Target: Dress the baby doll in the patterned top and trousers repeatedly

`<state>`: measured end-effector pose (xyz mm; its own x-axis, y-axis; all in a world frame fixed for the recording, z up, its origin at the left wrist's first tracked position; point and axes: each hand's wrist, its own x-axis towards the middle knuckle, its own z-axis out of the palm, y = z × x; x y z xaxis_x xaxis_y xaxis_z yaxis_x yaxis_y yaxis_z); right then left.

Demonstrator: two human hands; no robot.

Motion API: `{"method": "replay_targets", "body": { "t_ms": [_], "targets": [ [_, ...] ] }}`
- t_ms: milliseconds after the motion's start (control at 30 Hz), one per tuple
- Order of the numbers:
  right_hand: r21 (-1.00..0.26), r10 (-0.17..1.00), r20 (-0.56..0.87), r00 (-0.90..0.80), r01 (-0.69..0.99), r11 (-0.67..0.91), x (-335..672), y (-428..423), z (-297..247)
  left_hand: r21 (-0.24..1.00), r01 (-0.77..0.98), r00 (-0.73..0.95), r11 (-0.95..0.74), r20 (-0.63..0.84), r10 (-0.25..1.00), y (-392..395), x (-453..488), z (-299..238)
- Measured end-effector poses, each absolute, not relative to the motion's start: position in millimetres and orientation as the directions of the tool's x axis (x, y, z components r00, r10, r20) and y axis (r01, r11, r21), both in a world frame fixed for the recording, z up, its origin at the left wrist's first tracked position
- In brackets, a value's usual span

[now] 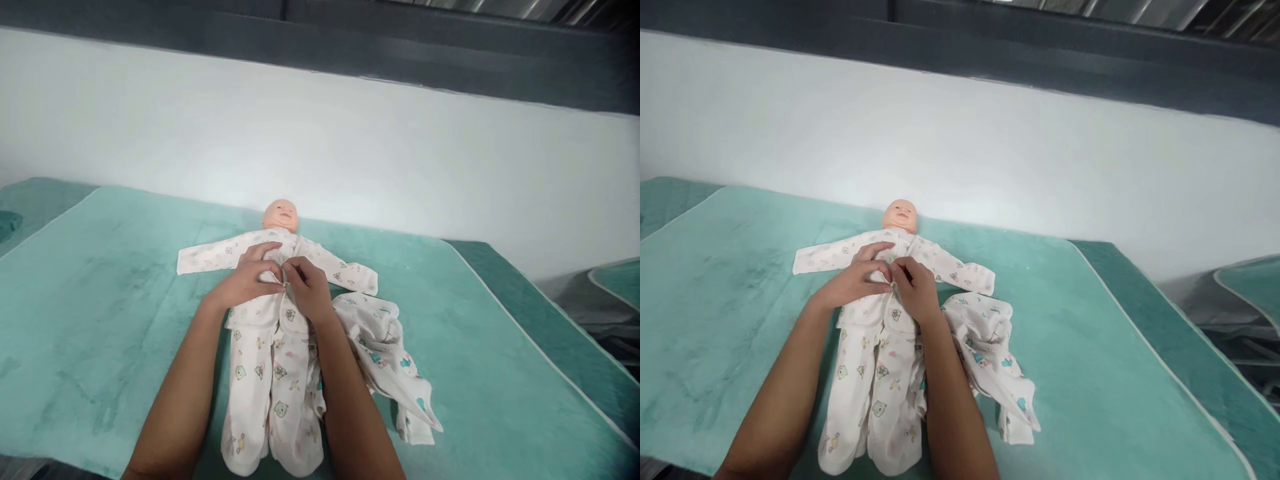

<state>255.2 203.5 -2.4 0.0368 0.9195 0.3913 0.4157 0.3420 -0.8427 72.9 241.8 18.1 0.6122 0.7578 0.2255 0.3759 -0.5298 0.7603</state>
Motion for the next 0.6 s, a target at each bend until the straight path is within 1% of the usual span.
{"method": "replay_targets", "body": {
  "t_ms": [133,200,267,367,433,467,533,600],
  "targets": [
    [-0.863,0.930,0.366,0.036,0.385,0.325,255.7,201.6,-3.2,0.720,0.408,0.581,-0.562,0.270,0.768,241.0,76.8,17.0],
    [-0.877,0.934,0.352,0.070,0.373,0.302,255.3,201.0,-4.7,0.741,0.386,0.580,-0.549,0.268,0.769,242.0,76.8,15.8],
    [-0.895,0.925,0.351,0.146,0.344,0.285,254.6,202.7,-6.9,0.793,0.330,0.567,-0.513,0.268,0.779,244.5,75.7,13.1],
    [-0.932,0.875,0.338,0.345,0.253,0.260,254.8,210.3,-10.1,0.873,0.185,0.477,-0.451,0.322,0.818,249.7,73.2,7.0],
    [-0.958,0.834,0.277,0.477,0.202,0.203,256.1,214.0,-11.4,0.896,0.120,0.395,-0.427,0.352,0.848,252.5,71.2,3.8],
    [-0.971,0.819,0.230,0.526,0.179,0.158,256.4,213.1,-11.9,0.901,0.117,0.361,-0.418,0.354,0.863,253.5,70.2,2.8],
    [-0.990,0.800,0.126,0.586,0.126,0.064,254.4,201.8,-13.9,0.905,0.141,0.312,-0.400,0.343,0.886,254.9,68.1,1.5],
    [-0.998,0.797,0.039,0.602,0.066,0.000,246.1,176.4,-18.7,0.910,0.150,0.270,-0.387,0.339,0.901,256.6,66.6,-0.3]
  ]
}}
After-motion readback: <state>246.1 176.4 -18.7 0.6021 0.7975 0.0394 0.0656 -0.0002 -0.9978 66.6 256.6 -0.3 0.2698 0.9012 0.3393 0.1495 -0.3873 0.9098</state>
